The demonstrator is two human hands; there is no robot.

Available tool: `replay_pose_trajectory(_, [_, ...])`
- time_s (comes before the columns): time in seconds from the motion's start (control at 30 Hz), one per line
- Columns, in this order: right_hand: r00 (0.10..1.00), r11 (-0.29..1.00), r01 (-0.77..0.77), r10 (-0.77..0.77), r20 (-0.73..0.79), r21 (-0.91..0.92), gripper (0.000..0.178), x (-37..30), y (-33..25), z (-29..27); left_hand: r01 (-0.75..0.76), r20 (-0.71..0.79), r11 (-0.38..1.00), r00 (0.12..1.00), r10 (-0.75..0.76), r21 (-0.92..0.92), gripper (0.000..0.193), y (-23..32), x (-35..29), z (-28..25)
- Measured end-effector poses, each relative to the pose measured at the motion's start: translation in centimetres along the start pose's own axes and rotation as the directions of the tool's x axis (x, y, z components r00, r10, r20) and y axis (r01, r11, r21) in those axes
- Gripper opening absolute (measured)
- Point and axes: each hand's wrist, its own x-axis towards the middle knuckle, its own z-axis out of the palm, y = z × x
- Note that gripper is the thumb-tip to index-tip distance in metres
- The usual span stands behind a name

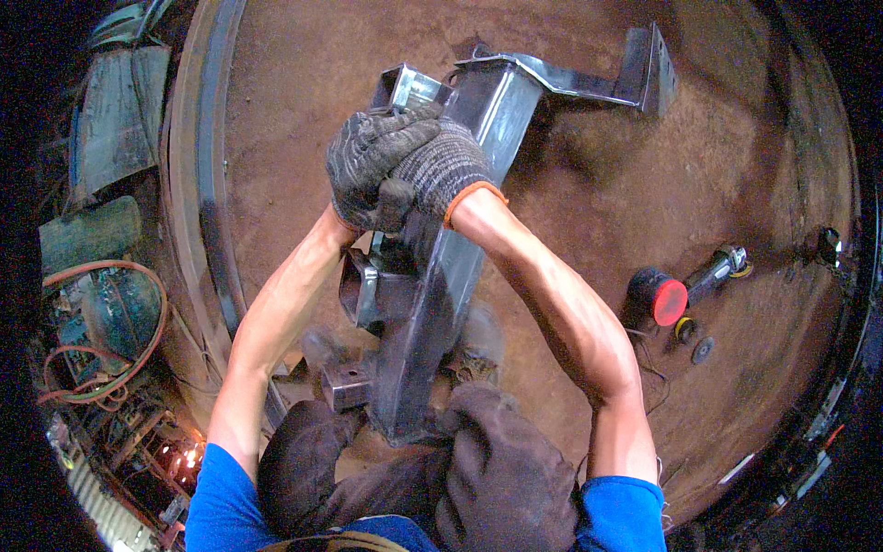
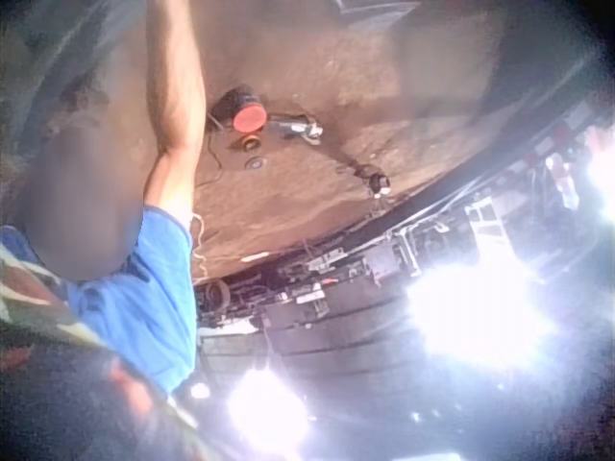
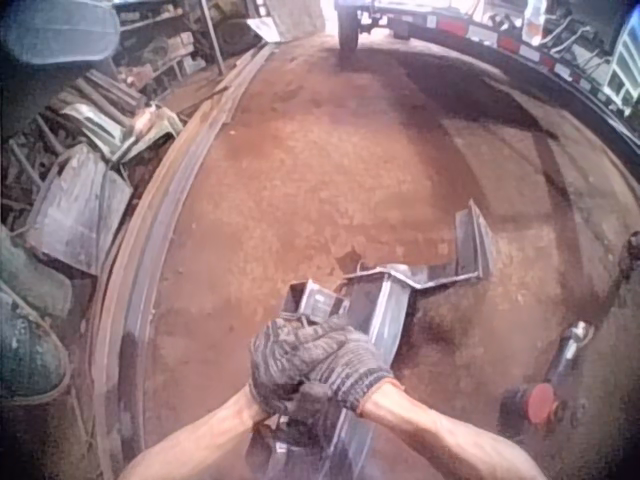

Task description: The person is assembling a metal frame using a socket wrench. They are tightening bolts on the frame while sitting on the floor.

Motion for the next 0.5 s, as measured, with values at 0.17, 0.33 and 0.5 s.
replay_pose_trajectory(0.17, [0.989, 0.993, -0.102, 0.107, 0.101, -0.054, 0.022, 0.1, -0.6, 0.3, 0.413, 0.178, 0.851, 0.91, -0.374, -0.325, 0.05, 0.5, -3.2, 0.7])
replay_pose_trajectory(0.33, [0.994, 0.985, -0.079, 0.089, -0.057, 0.152, 0.022, -0.6, -0.2, 0.3, 0.267, 0.121, 0.929, 0.962, -0.243, -0.256, 0.057, 0.4, -2.3, 0.0])
replay_pose_trajectory(0.5, [0.984, 0.975, -0.168, 0.176, -0.039, 0.145, 0.023, -0.7, 0.3, 0.9, 0.246, 0.041, 0.936, 0.969, -0.244, -0.251, 0.043, 0.8, -0.7, 0.0])
